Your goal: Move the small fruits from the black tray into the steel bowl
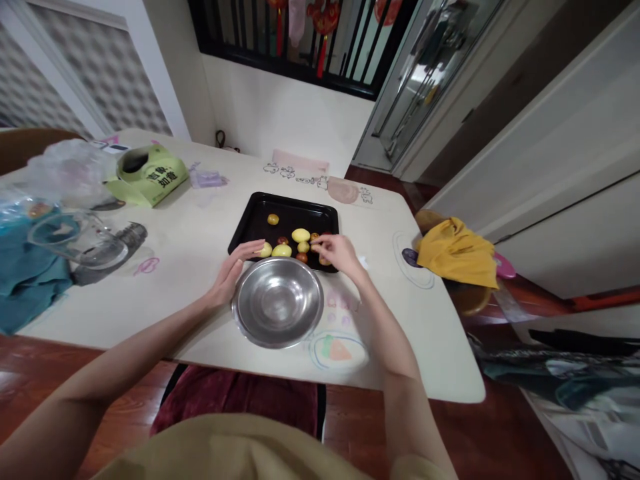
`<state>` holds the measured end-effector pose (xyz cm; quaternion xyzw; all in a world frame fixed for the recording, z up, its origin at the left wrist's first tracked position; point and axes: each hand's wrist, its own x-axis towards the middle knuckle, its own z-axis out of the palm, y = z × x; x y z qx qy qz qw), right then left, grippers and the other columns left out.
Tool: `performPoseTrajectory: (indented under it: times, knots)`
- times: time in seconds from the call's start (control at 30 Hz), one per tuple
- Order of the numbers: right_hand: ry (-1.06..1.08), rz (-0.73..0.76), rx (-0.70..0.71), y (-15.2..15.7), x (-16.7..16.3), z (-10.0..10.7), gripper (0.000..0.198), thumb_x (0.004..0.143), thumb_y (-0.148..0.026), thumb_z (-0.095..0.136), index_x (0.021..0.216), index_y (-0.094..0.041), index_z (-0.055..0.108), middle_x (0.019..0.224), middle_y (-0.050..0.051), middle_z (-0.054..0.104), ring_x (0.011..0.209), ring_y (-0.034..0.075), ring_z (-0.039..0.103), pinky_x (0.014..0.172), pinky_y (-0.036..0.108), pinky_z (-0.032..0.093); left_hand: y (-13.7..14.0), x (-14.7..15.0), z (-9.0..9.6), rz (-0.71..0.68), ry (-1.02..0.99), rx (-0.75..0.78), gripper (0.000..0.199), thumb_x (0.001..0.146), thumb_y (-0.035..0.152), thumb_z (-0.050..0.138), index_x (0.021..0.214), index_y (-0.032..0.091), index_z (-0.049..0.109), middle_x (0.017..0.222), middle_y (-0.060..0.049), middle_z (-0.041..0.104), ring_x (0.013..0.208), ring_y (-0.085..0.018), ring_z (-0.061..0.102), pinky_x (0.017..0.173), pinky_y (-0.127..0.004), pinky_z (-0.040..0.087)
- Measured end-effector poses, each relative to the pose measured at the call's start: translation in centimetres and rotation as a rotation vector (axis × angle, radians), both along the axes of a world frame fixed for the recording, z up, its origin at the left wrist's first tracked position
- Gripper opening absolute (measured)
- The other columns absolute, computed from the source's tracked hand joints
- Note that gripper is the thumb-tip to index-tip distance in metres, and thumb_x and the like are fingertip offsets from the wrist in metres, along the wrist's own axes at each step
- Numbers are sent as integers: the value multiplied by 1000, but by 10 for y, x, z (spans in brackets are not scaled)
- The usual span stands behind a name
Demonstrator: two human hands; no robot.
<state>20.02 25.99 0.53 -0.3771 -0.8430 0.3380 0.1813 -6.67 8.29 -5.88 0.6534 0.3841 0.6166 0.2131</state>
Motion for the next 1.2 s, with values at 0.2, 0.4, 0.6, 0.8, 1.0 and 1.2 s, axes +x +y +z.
performPoseTrajectory:
  times: [0.2, 0.4, 0.6, 0.8, 1.0, 1.2]
  knots:
    - [-360, -135, 459, 23, 20, 2, 28, 92, -15, 68, 114, -24, 80, 114, 7, 80, 102, 25, 73, 83, 33, 53, -6, -2, 14, -27, 179, 92, 47, 114, 41, 35, 143, 21, 66, 149, -16, 64, 147, -32, 54, 125, -61, 40]
    - [-408, 107, 438, 29, 18, -13, 42, 89, -6, 65, 125, -25, 77, 140, 8, 70, 127, 27, 65, 98, 36, 56, -6, -13, 19, -68, 432, 264, 47, 113, 42, 37, 143, 21, 67, 140, -16, 70, 137, -32, 63, 114, -56, 52]
    - [-467, 65, 478, 27, 10, -19, 43, 90, -7, 64, 127, -23, 76, 134, 11, 70, 123, 29, 64, 86, 35, 58, 4, -19, 16, -89, 488, 321, 46, 111, 42, 38, 137, 23, 71, 130, -14, 76, 130, -31, 67, 108, -53, 57]
    - [-464, 56, 506, 25, 9, -18, 37, 90, -6, 65, 121, -20, 77, 128, 14, 71, 122, 31, 62, 88, 38, 58, 31, -24, 14, -243, 569, 329, 38, 108, 42, 47, 126, 27, 76, 115, -9, 82, 125, -29, 74, 103, -46, 62]
    - [-101, 135, 442, 1, 14, 8, 32, 98, -19, 65, 129, -23, 73, 131, 12, 71, 121, 31, 65, 98, 45, 58, 31, -32, 7, -271, 584, 317, 39, 109, 40, 45, 113, 21, 79, 105, -12, 83, 120, -31, 77, 94, -47, 67]
    - [77, 499, 185, -58, -16, 10, 26, 103, -33, 67, 128, -26, 70, 129, 10, 72, 122, 27, 67, 106, 44, 55, 25, -34, 1, -368, 446, 174, 38, 107, 50, 51, 106, 26, 80, 92, -9, 83, 111, -28, 79, 104, -49, 64]
